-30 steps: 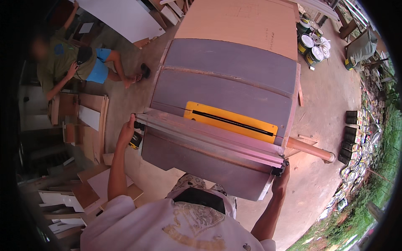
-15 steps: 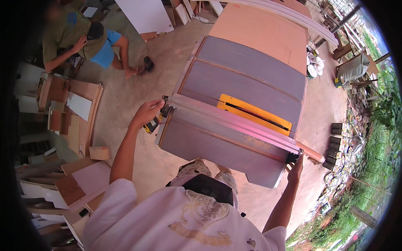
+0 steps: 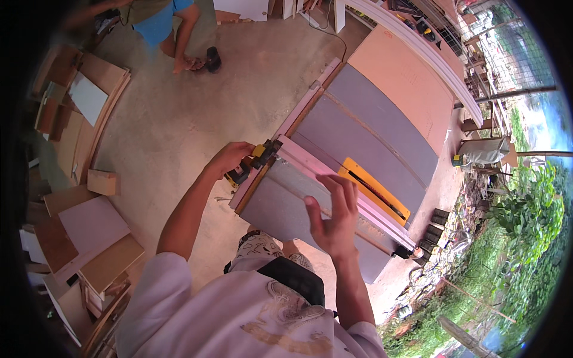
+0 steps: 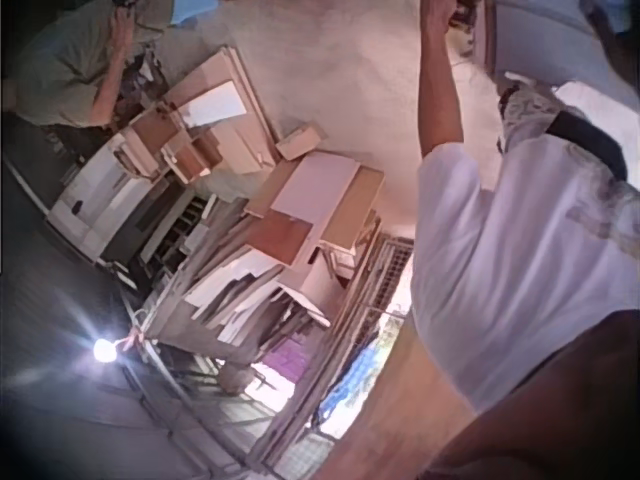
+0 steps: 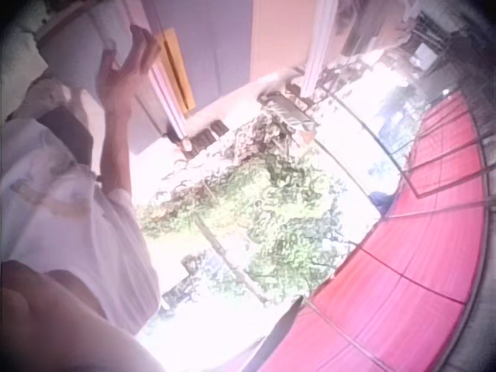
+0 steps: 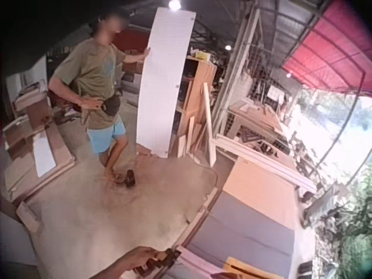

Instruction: The person measures a blue board with a tape measure, then moves to a table saw to adjust the fence and measure the blade position. They handle several white wooden strips, placing them on a workbench and using a circular saw and speed square.

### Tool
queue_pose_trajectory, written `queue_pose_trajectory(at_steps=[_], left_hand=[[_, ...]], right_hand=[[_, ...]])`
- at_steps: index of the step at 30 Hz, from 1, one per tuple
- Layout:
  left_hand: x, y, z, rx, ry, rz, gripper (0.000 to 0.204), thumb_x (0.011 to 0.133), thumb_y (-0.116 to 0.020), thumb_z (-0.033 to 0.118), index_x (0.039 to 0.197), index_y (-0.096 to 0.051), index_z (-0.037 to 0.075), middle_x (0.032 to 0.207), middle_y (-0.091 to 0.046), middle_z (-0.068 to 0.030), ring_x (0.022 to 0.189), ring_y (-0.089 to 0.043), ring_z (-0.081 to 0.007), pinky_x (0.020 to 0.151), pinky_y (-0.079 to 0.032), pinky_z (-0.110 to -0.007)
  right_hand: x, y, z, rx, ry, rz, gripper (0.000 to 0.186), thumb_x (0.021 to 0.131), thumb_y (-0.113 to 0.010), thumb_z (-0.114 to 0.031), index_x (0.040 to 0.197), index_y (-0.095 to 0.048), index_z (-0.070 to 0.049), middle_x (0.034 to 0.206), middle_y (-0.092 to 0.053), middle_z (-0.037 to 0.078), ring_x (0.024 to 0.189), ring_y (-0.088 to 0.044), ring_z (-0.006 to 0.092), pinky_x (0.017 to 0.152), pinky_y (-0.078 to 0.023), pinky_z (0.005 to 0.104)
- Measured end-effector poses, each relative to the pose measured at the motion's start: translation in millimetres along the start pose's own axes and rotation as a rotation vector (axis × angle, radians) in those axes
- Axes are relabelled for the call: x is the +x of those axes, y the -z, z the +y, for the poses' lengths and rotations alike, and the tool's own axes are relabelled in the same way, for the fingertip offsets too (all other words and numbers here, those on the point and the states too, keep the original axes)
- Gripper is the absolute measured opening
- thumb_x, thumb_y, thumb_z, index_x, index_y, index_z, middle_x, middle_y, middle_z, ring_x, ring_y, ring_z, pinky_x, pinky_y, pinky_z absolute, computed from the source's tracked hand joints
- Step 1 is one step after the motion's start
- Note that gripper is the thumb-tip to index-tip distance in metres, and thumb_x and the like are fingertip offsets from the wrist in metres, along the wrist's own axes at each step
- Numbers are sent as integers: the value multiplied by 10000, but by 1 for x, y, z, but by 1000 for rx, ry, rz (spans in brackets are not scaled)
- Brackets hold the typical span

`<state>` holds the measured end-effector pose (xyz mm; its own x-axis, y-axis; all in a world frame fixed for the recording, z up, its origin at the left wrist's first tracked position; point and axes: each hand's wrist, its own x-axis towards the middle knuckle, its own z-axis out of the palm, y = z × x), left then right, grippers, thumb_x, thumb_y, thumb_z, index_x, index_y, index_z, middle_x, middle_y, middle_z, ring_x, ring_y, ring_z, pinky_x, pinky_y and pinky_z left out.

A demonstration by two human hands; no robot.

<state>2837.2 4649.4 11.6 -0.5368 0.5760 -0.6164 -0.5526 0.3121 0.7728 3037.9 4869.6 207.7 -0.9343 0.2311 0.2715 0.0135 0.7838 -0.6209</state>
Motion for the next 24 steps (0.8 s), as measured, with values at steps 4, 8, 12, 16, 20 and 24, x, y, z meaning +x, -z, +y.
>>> queue_pose_trajectory(at_steps=[4, 8, 12, 16, 20, 24], left_hand=[[-10, 19, -3, -65, 32, 16, 405, 1105, -521, 339, 1353, -635, 41, 1102, -746, -108, 675, -721, -142, 624, -573, -278], [-13, 27, 7, -38, 18, -77, 455, 1093, -535, 330, 1440, -594, 42, 1216, -704, -104, 676, -727, -148, 602, -560, -272], [-1, 33, 0, -60, 17, -158, 403, 1065, -570, 265, 1402, -634, 53, 1119, -727, -99, 680, -732, -143, 622, -562, -270], [10, 24, 15, 97, -15, -115, 331, 983, -659, 124, 1297, -688, 24, 1019, -759, -93, 702, -745, -141, 629, -574, -270], [5, 13, 29, 94, -97, -65, 319, 945, -699, 44, 1261, -681, 2, 1026, -762, -99, 737, -752, -154, 630, -584, -280], [14, 14, 9, 56, -126, -96, 316, 928, -697, -12, 1242, -658, 8, 1038, -748, -101, 820, -762, -177, 697, -603, -300]], right_hand=[[94, -39, -31, -90, 226, -1, 604, 1071, -460, -457, 1509, -482, -42, 1469, -481, 210, 1365, -439, 397, 1155, -278, 593], [106, -123, 40, -525, 123, -50, 703, 1094, -281, -553, 1592, -392, -69, 1568, -362, 200, 1462, -325, 383, 1183, -205, 633], [109, -153, 52, -603, 32, -283, 690, 1087, -317, -564, 1586, -401, -94, 1501, -423, 204, 1419, -377, 391, 1175, -221, 639], [112, -148, 52, -359, 7, -343, 608, 1073, -382, -557, 1432, -555, -98, 1142, -603, 166, 1095, -532, 357, 1042, -341, 516], [118, -146, 48, -337, -54, -464, 504, 998, -564, -517, 1224, -660, -76, 1068, -620, 127, 1045, -570, 318, 976, -365, 468], [122, -155, 44, -383, 31, -471, 529, 709, -833, -385, 1129, -686, -99, 1007, -638, 74, 956, -592, 281, 908, -396, 436]])
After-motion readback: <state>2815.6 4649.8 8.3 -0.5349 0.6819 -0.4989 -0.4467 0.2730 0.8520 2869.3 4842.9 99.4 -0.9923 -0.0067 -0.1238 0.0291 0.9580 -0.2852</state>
